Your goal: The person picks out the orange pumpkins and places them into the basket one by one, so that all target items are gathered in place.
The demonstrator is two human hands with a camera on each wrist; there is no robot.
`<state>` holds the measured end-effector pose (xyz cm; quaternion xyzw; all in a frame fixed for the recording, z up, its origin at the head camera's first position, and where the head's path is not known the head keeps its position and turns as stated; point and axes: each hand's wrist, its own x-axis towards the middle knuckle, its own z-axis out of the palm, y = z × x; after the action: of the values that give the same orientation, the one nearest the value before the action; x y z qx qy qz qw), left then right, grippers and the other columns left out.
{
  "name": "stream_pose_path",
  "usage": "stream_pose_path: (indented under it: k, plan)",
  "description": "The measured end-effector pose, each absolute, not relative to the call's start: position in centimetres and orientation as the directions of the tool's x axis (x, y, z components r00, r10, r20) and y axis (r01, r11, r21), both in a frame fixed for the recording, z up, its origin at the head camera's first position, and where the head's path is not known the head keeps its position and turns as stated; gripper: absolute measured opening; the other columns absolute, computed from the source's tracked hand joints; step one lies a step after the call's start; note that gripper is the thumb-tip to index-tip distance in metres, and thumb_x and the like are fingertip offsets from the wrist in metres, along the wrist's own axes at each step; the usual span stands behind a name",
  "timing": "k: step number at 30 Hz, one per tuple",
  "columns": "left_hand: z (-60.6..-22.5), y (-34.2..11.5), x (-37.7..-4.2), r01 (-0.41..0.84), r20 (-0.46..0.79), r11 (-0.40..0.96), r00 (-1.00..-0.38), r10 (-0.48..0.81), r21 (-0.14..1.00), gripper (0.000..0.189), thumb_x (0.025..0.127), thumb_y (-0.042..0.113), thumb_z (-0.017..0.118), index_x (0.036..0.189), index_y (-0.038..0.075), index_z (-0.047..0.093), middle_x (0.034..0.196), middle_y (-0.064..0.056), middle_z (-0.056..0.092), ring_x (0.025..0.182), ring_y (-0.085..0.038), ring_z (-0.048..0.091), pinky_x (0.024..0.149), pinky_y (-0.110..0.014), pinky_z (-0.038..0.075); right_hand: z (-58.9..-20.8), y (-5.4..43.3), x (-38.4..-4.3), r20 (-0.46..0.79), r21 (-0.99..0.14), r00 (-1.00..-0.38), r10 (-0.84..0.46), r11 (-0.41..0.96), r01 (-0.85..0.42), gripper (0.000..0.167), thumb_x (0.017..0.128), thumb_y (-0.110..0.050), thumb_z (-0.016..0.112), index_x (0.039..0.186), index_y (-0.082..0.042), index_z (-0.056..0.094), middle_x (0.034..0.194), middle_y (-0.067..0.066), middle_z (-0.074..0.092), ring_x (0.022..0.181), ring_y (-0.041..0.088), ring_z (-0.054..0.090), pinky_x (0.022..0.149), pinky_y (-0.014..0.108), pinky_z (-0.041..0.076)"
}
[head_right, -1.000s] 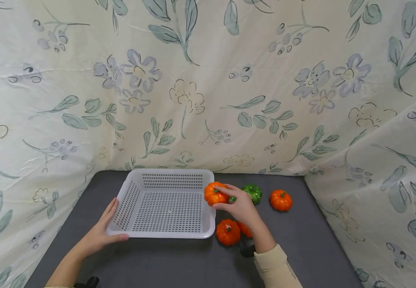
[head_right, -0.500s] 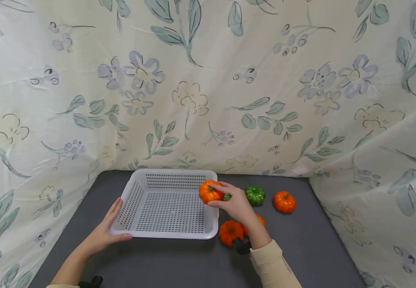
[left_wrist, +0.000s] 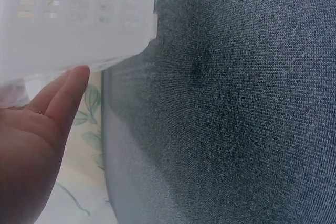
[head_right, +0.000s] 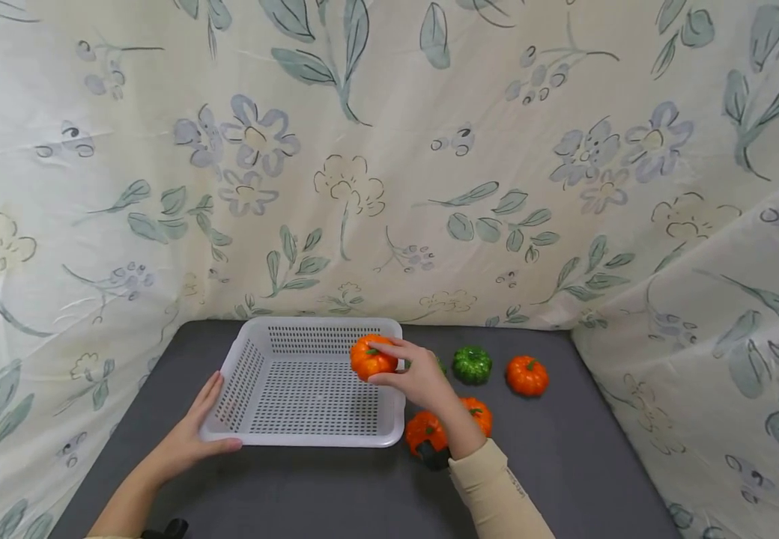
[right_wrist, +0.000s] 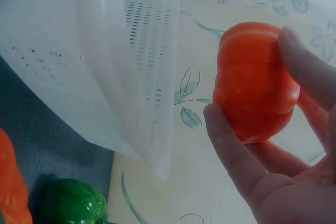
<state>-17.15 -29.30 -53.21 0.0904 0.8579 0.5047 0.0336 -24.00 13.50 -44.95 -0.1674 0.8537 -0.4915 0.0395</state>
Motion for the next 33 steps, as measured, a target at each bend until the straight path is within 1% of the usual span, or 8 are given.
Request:
stream_pose_path:
  k: [6, 11, 15, 18, 21, 28, 31, 33]
  plan:
    - [-53.0, -29.3, -17.2, 0.121, 0.034, 0.47, -0.981, 0.189, 0.874, 0.126, 0.072, 0.017, 0.09, 0.163, 0.011, 0.003, 0.17, -0.008, -0.013, 0.152, -0.05, -0.008, 0.11, -0.075, 0.006, -44.7, 12.8, -24.2, 0.102, -0.852, -0.932, -0.346, 0.454, -0.262, 0.059, 0.078, -0.041, 0.084, 0.134, -0.036, 0.066, 0.156, 0.008, 0.046, 0.138, 0.034, 0.049, 0.096, 0.046, 0.054]
    - [-52.8, -29.2, -17.0, 0.111, 0.025, 0.473, -0.983, 0.184, 0.874, 0.125, 0.072, 0.016, 0.089, 0.163, 0.013, 0.004, 0.17, -0.01, -0.012, 0.152, -0.049, -0.008, 0.11, -0.075, 0.006, -44.4, 12.1, -24.5, 0.097, -0.844, -0.929, -0.356, 0.465, -0.266, 0.06, 0.078, -0.04, 0.085, 0.134, -0.035, 0.066, 0.156, 0.004, 0.046, 0.139, 0.034, 0.047, 0.095, 0.044, 0.055]
    - [-52.6, -29.2, -17.0, 0.107, 0.02, 0.473, -0.983, 0.185, 0.875, 0.125, 0.072, 0.017, 0.089, 0.164, 0.014, 0.004, 0.17, -0.009, -0.011, 0.152, -0.049, -0.007, 0.11, -0.075, 0.006, -44.4, 11.6, -24.6, 0.102, -0.837, -0.927, -0.362, 0.472, -0.276, 0.059, 0.079, -0.038, 0.085, 0.135, -0.031, 0.067, 0.156, 0.009, 0.046, 0.14, 0.038, 0.046, 0.097, 0.047, 0.054]
    - [-52.7, -29.2, -17.0, 0.119, 0.034, 0.47, -0.982, 0.186, 0.875, 0.124, 0.071, 0.016, 0.089, 0.163, 0.012, 0.006, 0.17, -0.011, -0.011, 0.151, -0.05, -0.006, 0.11, -0.075, 0.006, -44.2, 11.3, -24.6, 0.119, -0.83, -0.919, -0.377, 0.469, -0.3, 0.058, 0.079, -0.036, 0.085, 0.134, -0.029, 0.067, 0.155, 0.014, 0.046, 0.14, 0.04, 0.045, 0.098, 0.05, 0.052]
    - [-52.7, -29.2, -17.0, 0.126, 0.042, 0.468, -0.982, 0.186, 0.875, 0.124, 0.071, 0.015, 0.089, 0.163, 0.011, 0.006, 0.17, -0.012, -0.01, 0.151, -0.05, -0.006, 0.11, -0.075, 0.006, -44.1, 10.9, -24.6, 0.128, -0.826, -0.912, -0.389, 0.467, -0.315, 0.058, 0.079, -0.036, 0.085, 0.133, -0.031, 0.068, 0.155, 0.013, 0.047, 0.14, 0.04, 0.044, 0.099, 0.05, 0.051]
    - [-52.4, -29.1, -17.0, 0.124, 0.034, 0.485, -0.981, 0.191, 0.866, 0.124, 0.072, 0.016, 0.089, 0.164, 0.013, 0.005, 0.17, -0.011, -0.01, 0.152, -0.051, -0.005, 0.11, -0.076, 0.009, -44.0, 10.2, -25.1, 0.132, -0.818, -0.902, -0.412, 0.469, -0.334, 0.058, 0.079, -0.035, 0.084, 0.135, -0.033, 0.066, 0.154, 0.01, 0.048, 0.133, 0.035, 0.052, 0.094, 0.043, 0.055]
    - [-52.1, -29.0, -17.0, 0.127, 0.036, 0.485, -0.98, 0.193, 0.865, 0.124, 0.072, 0.016, 0.089, 0.163, 0.012, 0.005, 0.17, -0.01, -0.01, 0.151, -0.051, -0.005, 0.109, -0.075, 0.009, -43.9, 9.8, -25.5, 0.136, -0.818, -0.894, -0.427, 0.461, -0.344, 0.058, 0.08, -0.036, 0.084, 0.135, -0.033, 0.066, 0.153, 0.01, 0.049, 0.134, 0.034, 0.052, 0.095, 0.045, 0.055]
    - [-52.0, -29.0, -17.0, 0.129, 0.038, 0.481, -0.98, 0.196, 0.867, 0.124, 0.072, 0.016, 0.089, 0.163, 0.012, 0.005, 0.17, -0.01, -0.01, 0.151, -0.051, -0.005, 0.109, -0.075, 0.009, -43.8, 9.5, -25.7, 0.135, -0.815, -0.894, -0.427, 0.465, -0.345, 0.058, 0.079, -0.036, 0.084, 0.134, -0.034, 0.066, 0.153, 0.01, 0.05, 0.138, 0.035, 0.048, 0.097, 0.046, 0.053]
